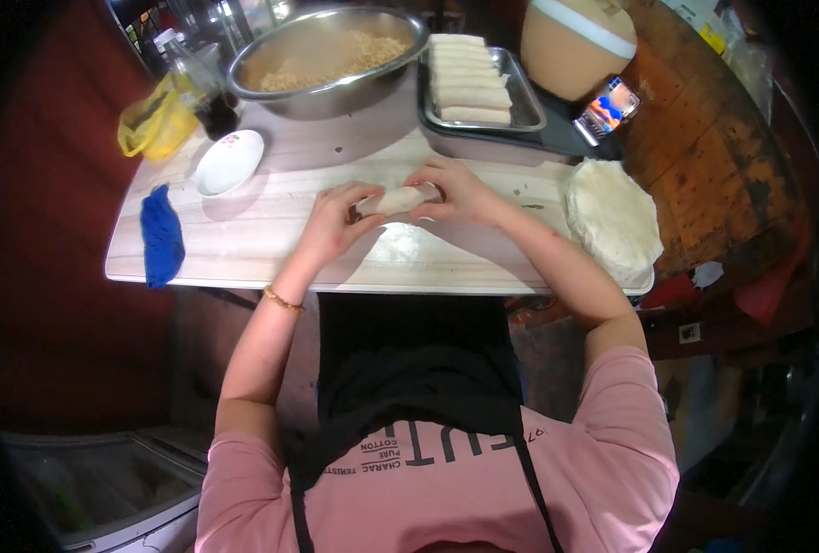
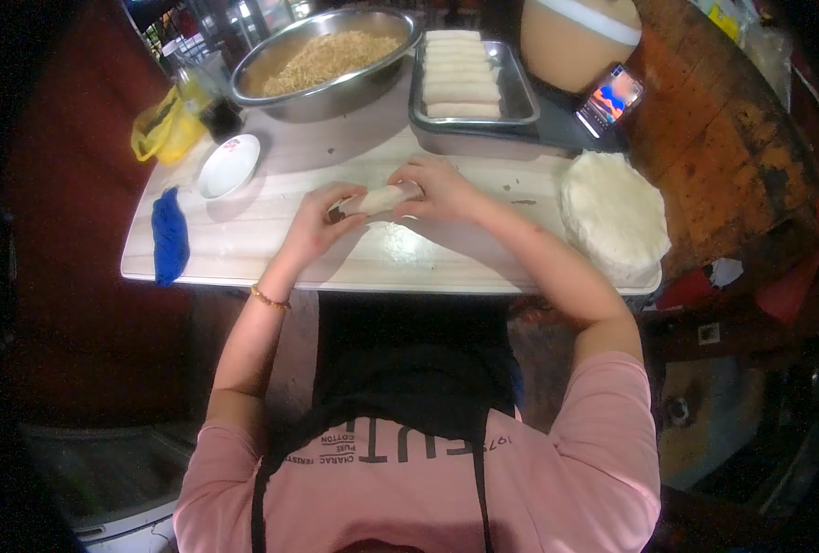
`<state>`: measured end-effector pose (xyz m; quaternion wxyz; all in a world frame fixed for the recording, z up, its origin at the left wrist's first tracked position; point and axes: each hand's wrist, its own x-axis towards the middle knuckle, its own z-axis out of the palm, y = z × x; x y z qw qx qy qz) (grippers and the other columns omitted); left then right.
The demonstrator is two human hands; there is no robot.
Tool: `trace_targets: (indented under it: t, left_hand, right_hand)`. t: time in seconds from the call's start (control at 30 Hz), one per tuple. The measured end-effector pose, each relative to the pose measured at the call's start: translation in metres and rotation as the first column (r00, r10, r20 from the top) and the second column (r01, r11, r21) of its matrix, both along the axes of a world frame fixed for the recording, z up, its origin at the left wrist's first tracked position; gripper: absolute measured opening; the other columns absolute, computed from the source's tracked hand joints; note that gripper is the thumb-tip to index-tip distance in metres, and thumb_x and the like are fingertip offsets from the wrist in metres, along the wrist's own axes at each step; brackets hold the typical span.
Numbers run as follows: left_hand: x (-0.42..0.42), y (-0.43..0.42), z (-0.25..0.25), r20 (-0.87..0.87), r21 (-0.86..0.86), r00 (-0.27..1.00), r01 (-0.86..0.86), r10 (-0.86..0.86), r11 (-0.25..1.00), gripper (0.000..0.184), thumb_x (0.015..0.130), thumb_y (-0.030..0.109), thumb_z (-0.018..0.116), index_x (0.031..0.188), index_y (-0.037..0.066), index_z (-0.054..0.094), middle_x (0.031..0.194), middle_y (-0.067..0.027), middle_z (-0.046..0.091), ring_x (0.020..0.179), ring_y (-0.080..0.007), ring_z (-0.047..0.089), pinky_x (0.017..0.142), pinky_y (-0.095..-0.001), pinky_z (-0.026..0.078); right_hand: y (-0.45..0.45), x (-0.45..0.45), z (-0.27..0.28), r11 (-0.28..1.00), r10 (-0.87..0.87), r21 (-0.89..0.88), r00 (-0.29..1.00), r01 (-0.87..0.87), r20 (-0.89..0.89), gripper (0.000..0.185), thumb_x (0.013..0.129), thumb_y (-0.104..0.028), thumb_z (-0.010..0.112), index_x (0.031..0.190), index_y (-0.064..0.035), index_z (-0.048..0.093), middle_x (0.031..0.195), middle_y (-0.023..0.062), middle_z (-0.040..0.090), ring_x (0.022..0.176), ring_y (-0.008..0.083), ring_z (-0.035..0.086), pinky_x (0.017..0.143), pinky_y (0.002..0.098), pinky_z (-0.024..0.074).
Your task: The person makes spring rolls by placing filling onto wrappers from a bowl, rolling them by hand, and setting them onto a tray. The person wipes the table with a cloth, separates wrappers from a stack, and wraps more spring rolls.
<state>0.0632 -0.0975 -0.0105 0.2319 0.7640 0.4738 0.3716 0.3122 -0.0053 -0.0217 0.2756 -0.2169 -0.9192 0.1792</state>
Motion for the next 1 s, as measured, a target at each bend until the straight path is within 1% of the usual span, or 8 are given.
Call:
trace_targets:
  t: [0.13,0.2,0.33,0.4,0.5,0.87,0.97,1.0]
  left_hand:
    - [0.004,0.002,0.0,-0.104,0.078,0.994,-0.024,0.032,0.997,0.034,0.08,0.007,0.078,0.112,0.002,0.068,0.102,-0.0093,0.067,0.085,-0.0178,0.064,0.065,-0.0285,0.051]
    - [0.005,0.007,-0.003,-0.16,0.348,0.987,0.058,-0.001,0.936,0.035,0.078,0.008,0.079,0.111,0.002,0.068,0.102,-0.0115,0.066,0.08,-0.0249,0.065,0.062,-0.0314,0.051]
    - [0.01,-0.001,0.0,-0.166,0.258,0.986,0.014,0.03,0.966,0.035,0.076,0.011,0.08,0.109,0.004,0.069,0.102,-0.0111,0.066,0.085,-0.0293,0.063,0.071,-0.0352,0.049]
    - [0.011,-0.004,0.003,-0.237,0.361,0.968,0.009,0.082,0.933,0.035,0.076,0.015,0.08,0.109,0.007,0.069,0.103,-0.0083,0.065,0.094,-0.0288,0.061,0.084,-0.0364,0.044]
    - [0.011,-0.005,0.002,-0.232,0.322,0.969,-0.001,0.081,0.947,0.035,0.076,0.018,0.08,0.109,0.009,0.069,0.104,-0.0066,0.065,0.1,-0.0277,0.058,0.092,-0.0366,0.039]
    - [0.008,-0.003,0.002,-0.241,0.312,0.967,0.001,0.078,0.95,0.034,0.08,0.02,0.077,0.111,0.008,0.069,0.104,-0.0074,0.065,0.098,-0.0271,0.059,0.093,-0.0365,0.039]
    - [0.006,-0.001,0.004,-0.225,0.291,0.971,-0.012,0.08,0.957,0.034,0.081,0.022,0.077,0.111,0.008,0.069,0.102,-0.0074,0.067,0.095,-0.0264,0.06,0.094,-0.0366,0.038]
    - [0.006,-0.001,0.004,-0.205,0.263,0.976,-0.022,0.078,0.964,0.033,0.081,0.022,0.076,0.111,0.008,0.069,0.101,-0.0074,0.068,0.093,-0.026,0.06,0.095,-0.0367,0.038]
  right_hand:
    - [-0.012,-0.001,-0.002,0.977,-0.073,0.196,0.997,0.079,-0.039,0.047,0.075,-0.038,0.08,0.11,-0.01,0.065,0.106,0.0119,0.059,0.1,0.0324,0.056,0.089,0.0414,0.0416]
    - [-0.022,-0.001,0.002,0.976,-0.078,0.202,0.996,0.086,-0.049,0.047,0.076,-0.038,0.079,0.111,-0.0107,0.064,0.107,0.0111,0.059,0.103,0.0324,0.055,0.092,0.0422,0.0397]
    - [-0.029,-0.001,0.004,0.966,-0.09,0.237,0.992,0.108,-0.085,0.047,0.076,-0.037,0.079,0.112,-0.0114,0.063,0.108,0.0089,0.06,0.105,0.0315,0.055,0.093,0.0417,0.038]
    - [-0.03,-0.002,0.004,0.965,-0.089,0.243,0.994,0.101,-0.057,0.047,0.076,-0.037,0.079,0.112,-0.0113,0.063,0.107,0.0086,0.06,0.104,0.0307,0.055,0.092,0.0413,0.038]
    - [-0.03,-0.004,0.003,0.961,-0.091,0.259,0.995,0.095,-0.03,0.044,0.076,-0.034,0.079,0.11,-0.0113,0.063,0.106,0.0078,0.06,0.103,0.0287,0.056,0.091,0.0402,0.038]
    - [-0.026,-0.005,0.003,0.956,-0.104,0.275,0.994,0.104,-0.012,0.035,0.082,-0.03,0.075,0.11,-0.0114,0.065,0.103,0.0077,0.06,0.1,0.0276,0.056,0.089,0.0381,0.0381]
    - [-0.025,-0.001,0.01,0.962,-0.12,0.238,0.99,0.135,-0.079,0.035,0.085,-0.03,0.073,0.112,-0.01,0.065,0.105,0.0101,0.06,0.102,0.0298,0.056,0.092,0.0377,0.0379]
    - [-0.022,0.0,0.012,0.968,-0.167,0.169,0.981,0.183,-0.1,0.036,0.084,-0.033,0.072,0.111,-0.0093,0.066,0.106,0.0102,0.061,0.103,0.0301,0.056,0.092,0.0383,0.0382]
